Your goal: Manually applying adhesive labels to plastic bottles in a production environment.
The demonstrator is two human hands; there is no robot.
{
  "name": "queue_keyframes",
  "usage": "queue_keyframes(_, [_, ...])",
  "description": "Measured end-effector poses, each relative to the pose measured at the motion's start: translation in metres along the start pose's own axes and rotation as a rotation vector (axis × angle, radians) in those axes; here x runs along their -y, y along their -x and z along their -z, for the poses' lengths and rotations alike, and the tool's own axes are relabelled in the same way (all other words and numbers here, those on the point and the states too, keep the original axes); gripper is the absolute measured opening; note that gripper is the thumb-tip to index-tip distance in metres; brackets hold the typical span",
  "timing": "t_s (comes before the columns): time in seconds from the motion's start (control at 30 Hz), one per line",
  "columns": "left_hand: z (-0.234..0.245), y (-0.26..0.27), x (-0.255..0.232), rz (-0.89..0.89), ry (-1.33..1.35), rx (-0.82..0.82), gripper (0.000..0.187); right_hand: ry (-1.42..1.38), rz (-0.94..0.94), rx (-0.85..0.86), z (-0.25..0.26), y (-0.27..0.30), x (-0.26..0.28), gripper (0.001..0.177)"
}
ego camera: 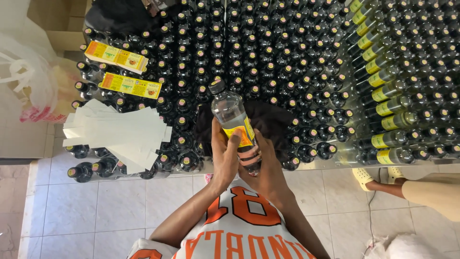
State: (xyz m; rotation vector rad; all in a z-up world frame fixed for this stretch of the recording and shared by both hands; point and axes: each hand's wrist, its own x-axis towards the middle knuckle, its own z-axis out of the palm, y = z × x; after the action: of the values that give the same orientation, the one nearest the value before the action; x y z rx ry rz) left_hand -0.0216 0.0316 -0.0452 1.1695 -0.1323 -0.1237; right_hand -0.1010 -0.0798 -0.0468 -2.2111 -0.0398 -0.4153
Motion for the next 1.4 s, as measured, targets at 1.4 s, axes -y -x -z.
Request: queue_keyframes(1.4, [-0.059,-0.007,-0.046,0.284,0.305,0.177,0.059,0.414,0.152,-0.456,0.026,0.018,-0.051,0.090])
